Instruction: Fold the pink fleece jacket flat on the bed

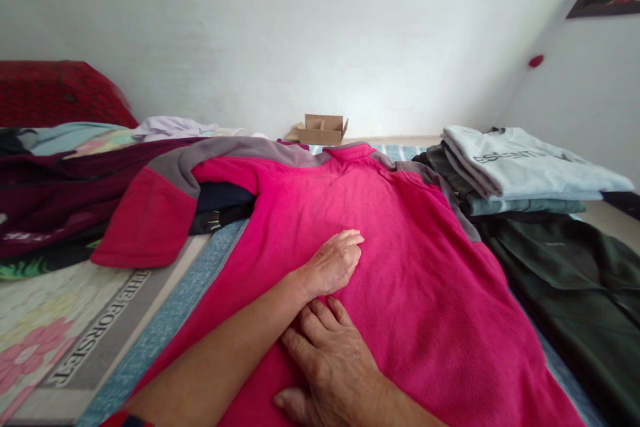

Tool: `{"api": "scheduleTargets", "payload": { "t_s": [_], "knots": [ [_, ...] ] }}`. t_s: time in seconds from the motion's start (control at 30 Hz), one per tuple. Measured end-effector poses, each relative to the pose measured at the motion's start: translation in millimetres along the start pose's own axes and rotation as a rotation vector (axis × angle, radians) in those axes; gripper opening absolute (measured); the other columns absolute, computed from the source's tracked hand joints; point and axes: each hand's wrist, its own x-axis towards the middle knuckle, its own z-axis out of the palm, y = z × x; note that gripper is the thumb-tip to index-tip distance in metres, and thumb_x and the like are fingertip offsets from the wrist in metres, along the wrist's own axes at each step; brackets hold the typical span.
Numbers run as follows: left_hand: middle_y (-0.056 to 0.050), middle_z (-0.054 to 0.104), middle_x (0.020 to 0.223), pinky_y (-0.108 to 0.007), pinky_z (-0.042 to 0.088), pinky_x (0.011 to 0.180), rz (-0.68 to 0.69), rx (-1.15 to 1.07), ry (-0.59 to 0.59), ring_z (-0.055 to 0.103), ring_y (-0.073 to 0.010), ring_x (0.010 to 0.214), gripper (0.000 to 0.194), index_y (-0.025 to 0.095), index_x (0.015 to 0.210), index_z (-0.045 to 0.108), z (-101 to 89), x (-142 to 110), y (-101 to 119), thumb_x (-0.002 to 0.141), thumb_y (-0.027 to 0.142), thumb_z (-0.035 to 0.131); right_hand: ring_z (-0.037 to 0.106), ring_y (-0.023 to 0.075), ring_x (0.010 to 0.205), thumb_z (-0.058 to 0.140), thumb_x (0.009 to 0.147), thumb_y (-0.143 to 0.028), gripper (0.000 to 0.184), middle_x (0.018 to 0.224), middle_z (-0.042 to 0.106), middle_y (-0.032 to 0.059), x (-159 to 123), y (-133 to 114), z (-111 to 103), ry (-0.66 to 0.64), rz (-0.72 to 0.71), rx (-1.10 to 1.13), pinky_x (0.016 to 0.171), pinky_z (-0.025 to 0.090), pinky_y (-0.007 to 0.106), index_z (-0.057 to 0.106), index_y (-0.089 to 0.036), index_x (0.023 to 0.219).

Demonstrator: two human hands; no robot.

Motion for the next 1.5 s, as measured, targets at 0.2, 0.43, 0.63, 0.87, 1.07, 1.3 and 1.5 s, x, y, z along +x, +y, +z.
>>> {"api": "scheduleTargets", "payload": {
  "t_s": [0.2, 0.43, 0.63, 0.87, 1.07, 1.3, 1.5],
  "knots": [
    [-0.015, 0.06, 0.118, -0.038, 0.037, 0.106, 0.033, -0.006, 0.067, 0.048, -0.0226, 0.12, 0.019, 0.013, 0.083, 0.06, 4.8, 0, -3, 0.082, 0.007, 0.041, 0.017, 0.0289, 0.137, 0.05, 0.083, -0.044, 0.069, 0.147, 0.03, 0.0088, 0, 1, 2, 0.005, -0.007, -0.033, 0.111, 0.012, 0.051, 0.026, -0.023, 0.143],
    [-0.01, 0.065, 0.108, -0.035, 0.044, 0.099, 0.006, -0.112, 0.165, 0.055, -0.0189, 0.11, 0.022, 0.017, 0.065, 0.055, 5.5, 0, -11, 0.078, 0.004, 0.044, 0.019, 0.0316, 0.137, 0.045, 0.085, -0.057, 0.064, 0.147, 0.03, 0.0135, -2, 5, 11, -0.007, 0.02, -0.026, 0.11, 0.014, 0.054, 0.04, -0.019, 0.136],
    [-0.009, 0.064, 0.111, -0.034, 0.043, 0.099, -0.059, -0.222, 0.173, 0.054, -0.0181, 0.112, 0.019, 0.017, 0.067, 0.055, 5.1, -2, -14, 0.077, 0.004, 0.046, 0.021, 0.0313, 0.136, 0.047, 0.083, -0.058, 0.064, 0.146, 0.032, 0.0138, -2, 8, 16, 0.007, 0.023, -0.037, 0.11, 0.014, 0.054, 0.042, -0.02, 0.134],
    [-0.007, 0.063, 0.115, -0.031, 0.038, 0.101, -0.197, -0.466, 0.138, 0.053, -0.0175, 0.114, 0.014, 0.018, 0.068, 0.056, -13.5, 0, -6, 0.077, 0.01, 0.047, 0.026, 0.0332, 0.134, 0.05, 0.082, -0.057, 0.063, 0.143, 0.037, 0.0147, -1, 9, 20, 0.011, 0.025, -0.037, 0.109, 0.016, 0.055, 0.044, -0.02, 0.132],
    [-0.006, 0.063, 0.118, -0.028, 0.039, 0.098, -0.248, -0.753, 0.065, 0.055, -0.018, 0.112, 0.011, 0.018, 0.07, 0.055, -32.7, -1, 9, 0.079, 0.018, 0.05, 0.026, 0.0361, 0.134, 0.048, 0.082, -0.059, 0.064, 0.144, 0.035, 0.0158, 0, 9, 18, -0.004, 0.027, -0.011, 0.108, 0.018, 0.056, 0.045, -0.019, 0.132],
    [-0.008, 0.063, 0.118, -0.029, 0.041, 0.094, -0.192, -0.977, -0.157, 0.055, -0.0202, 0.111, 0.012, 0.016, 0.073, 0.057, -44.4, -3, 32, 0.08, 0.025, 0.052, 0.03, 0.0313, 0.131, 0.051, 0.081, -0.058, 0.065, 0.14, 0.041, 0.0116, 3, 10, 20, 0.045, -0.014, -0.04, 0.11, 0.017, 0.052, 0.043, -0.022, 0.135],
    [-0.003, 0.064, 0.11, -0.029, 0.042, 0.091, -0.1, -1.059, -0.216, 0.057, -0.018, 0.108, 0.007, 0.02, 0.07, 0.056, -53.3, -6, 56, 0.076, 0.02, 0.052, 0.036, 0.0291, 0.128, 0.055, 0.079, -0.052, 0.07, 0.14, 0.042, 0.0087, 2, 3, 11, 0.128, -0.048, -0.054, 0.107, 0.027, 0.046, 0.036, -0.023, 0.14]
  ]
}}
